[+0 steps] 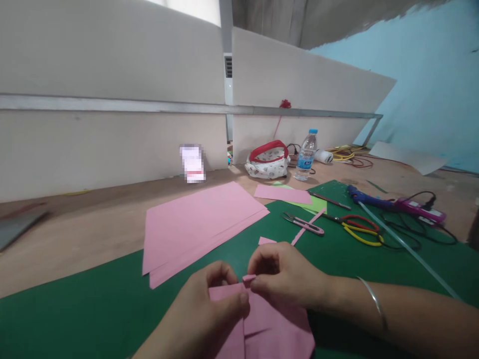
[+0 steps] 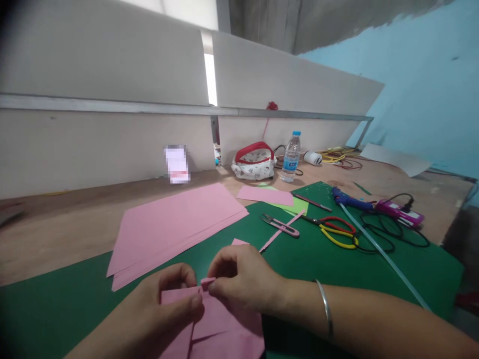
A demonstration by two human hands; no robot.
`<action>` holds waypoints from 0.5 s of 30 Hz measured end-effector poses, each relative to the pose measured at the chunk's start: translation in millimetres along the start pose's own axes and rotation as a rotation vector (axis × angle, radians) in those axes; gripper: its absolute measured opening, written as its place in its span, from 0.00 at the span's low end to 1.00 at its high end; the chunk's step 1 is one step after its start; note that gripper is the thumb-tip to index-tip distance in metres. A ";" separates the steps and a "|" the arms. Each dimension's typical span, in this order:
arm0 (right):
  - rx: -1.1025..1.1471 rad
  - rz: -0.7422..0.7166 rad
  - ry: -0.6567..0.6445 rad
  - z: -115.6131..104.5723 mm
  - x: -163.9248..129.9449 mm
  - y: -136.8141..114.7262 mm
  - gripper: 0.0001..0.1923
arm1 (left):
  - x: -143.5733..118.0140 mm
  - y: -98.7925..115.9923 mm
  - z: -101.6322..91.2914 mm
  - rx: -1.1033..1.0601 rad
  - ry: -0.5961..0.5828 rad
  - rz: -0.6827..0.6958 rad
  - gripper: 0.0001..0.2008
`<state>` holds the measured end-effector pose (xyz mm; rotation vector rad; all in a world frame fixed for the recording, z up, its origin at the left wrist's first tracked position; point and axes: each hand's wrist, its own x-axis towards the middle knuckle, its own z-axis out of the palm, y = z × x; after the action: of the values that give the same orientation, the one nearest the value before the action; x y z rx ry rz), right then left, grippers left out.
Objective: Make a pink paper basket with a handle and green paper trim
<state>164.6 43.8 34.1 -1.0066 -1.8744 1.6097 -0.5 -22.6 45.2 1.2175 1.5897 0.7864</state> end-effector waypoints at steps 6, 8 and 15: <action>0.113 0.035 -0.060 5.2 -3.4 1.6 0.08 | -0.8 -10.4 0.4 -0.236 0.026 -0.021 0.09; 0.141 0.052 -0.074 4.9 -3.0 1.7 0.08 | -1.9 -10.8 1.4 -0.290 0.021 -0.015 0.11; 0.198 0.121 -0.039 2.1 -1.0 -1.5 0.06 | -6.7 -7.2 4.5 -0.516 -0.027 -0.089 0.11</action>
<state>163.3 41.6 35.3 -1.0257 -1.6666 1.8560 1.6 -31.3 39.2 0.7746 1.2976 1.0368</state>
